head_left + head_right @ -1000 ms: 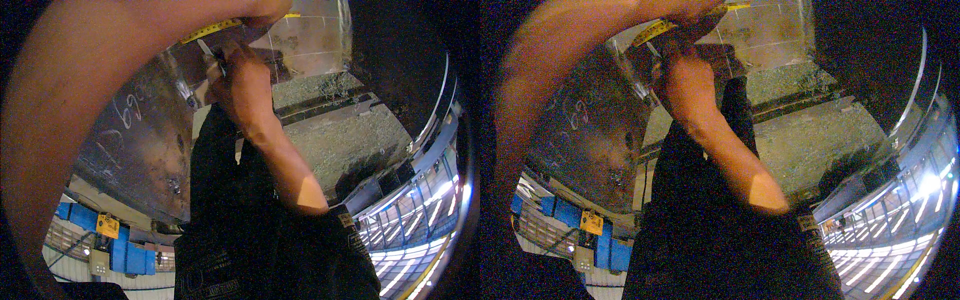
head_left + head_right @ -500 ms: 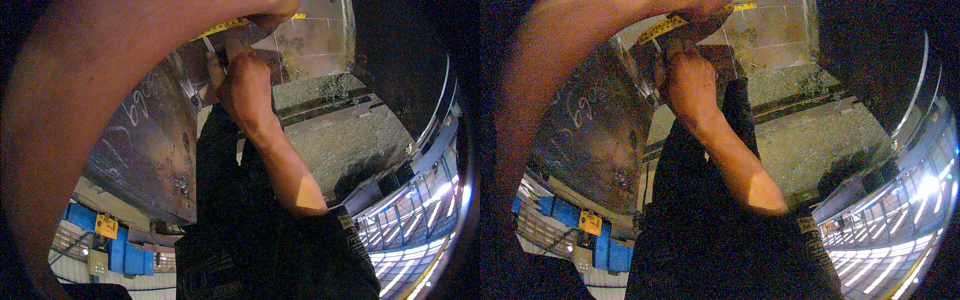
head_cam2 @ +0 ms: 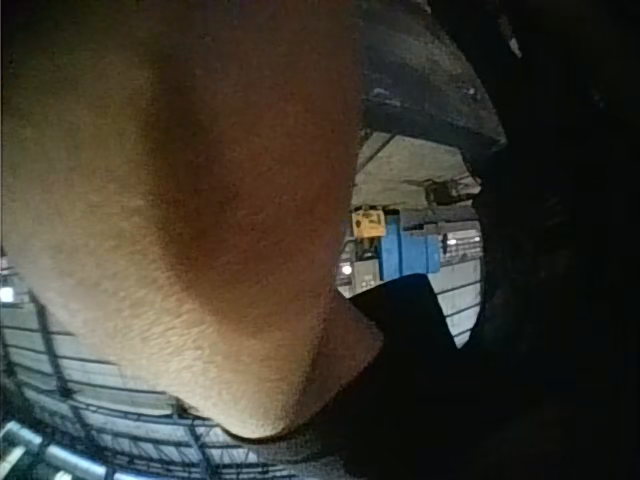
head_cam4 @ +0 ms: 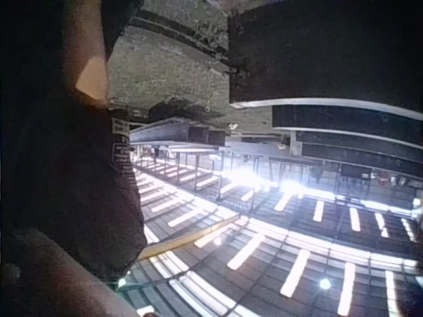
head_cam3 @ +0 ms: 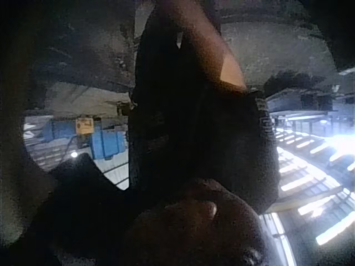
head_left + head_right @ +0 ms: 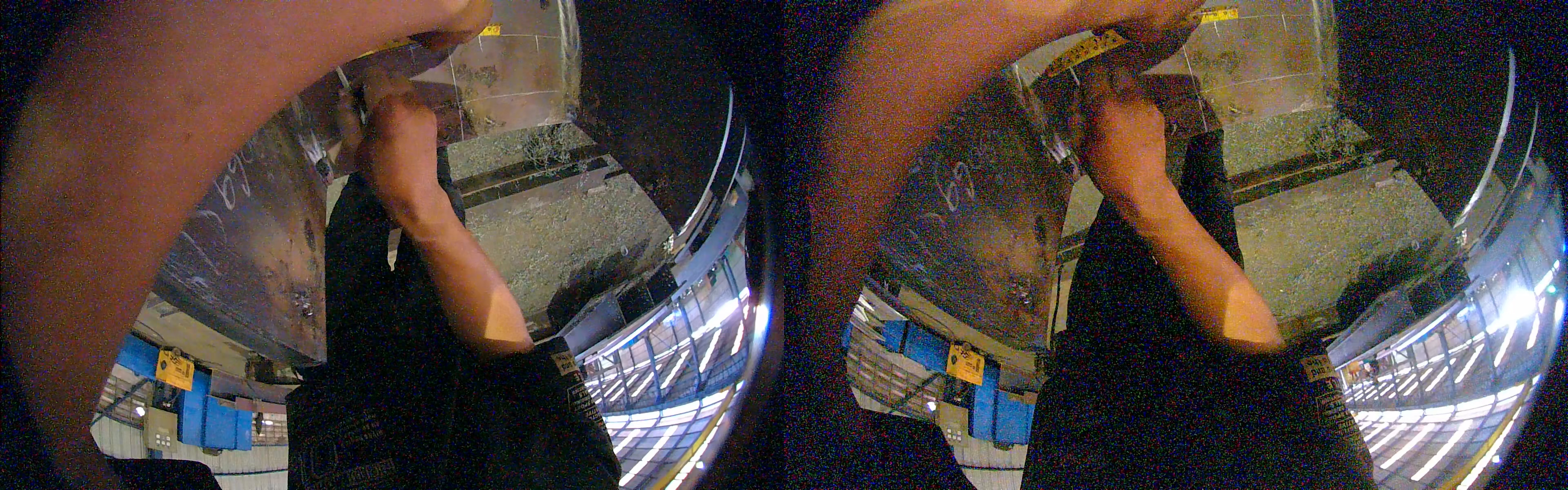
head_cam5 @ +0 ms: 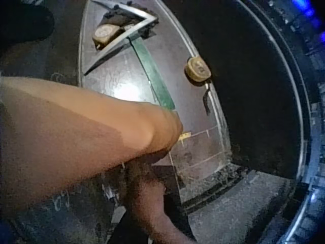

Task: The person measures and marks a large metal sheet using a tape measure, ruler, and marker. They repeatedly position the tools, draw straight lines, and adjust the sheet to continue marking across its surface.

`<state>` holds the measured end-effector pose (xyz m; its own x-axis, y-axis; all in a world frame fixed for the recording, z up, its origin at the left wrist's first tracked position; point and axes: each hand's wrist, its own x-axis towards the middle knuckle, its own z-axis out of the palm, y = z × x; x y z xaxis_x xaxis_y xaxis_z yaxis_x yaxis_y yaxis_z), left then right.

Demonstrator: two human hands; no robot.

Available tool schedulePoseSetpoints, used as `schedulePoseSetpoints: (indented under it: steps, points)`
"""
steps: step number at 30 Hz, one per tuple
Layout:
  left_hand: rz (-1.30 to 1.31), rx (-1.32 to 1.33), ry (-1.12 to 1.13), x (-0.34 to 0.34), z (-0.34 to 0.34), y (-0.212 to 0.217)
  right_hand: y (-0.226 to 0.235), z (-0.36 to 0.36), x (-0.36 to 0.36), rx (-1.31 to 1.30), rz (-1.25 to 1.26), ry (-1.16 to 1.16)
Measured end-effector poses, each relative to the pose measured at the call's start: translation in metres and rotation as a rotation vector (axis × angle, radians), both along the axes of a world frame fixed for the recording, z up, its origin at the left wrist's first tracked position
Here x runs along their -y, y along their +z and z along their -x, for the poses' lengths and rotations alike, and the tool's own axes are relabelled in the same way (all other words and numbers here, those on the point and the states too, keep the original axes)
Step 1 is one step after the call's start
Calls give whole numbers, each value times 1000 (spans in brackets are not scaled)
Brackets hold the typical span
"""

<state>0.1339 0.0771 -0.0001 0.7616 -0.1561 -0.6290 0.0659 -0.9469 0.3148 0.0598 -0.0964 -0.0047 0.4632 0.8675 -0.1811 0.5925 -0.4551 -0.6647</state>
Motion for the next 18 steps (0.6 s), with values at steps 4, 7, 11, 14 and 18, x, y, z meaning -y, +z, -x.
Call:
schedulePoseSetpoints:
  steps: [4, 7, 11, 14, 18]
  points:
    - [27, -13, -6, -1, -2, 2, 5, 7, -7, 13, -2, -17]
    - [19, -54, 17, -4, 15, -2, 46, 8, -16, -53, 221, 145]
    - [31, -38, 14, -1, 6, -1, 110, -21, -4, -22, 475, 264]
    - [20, -48, 13, 3, 4, 4, 110, -27, 16, -2, 529, 300]
    - [-8, -81, -14, 9, 4, 22, 91, -33, 47, -1, 537, 344]
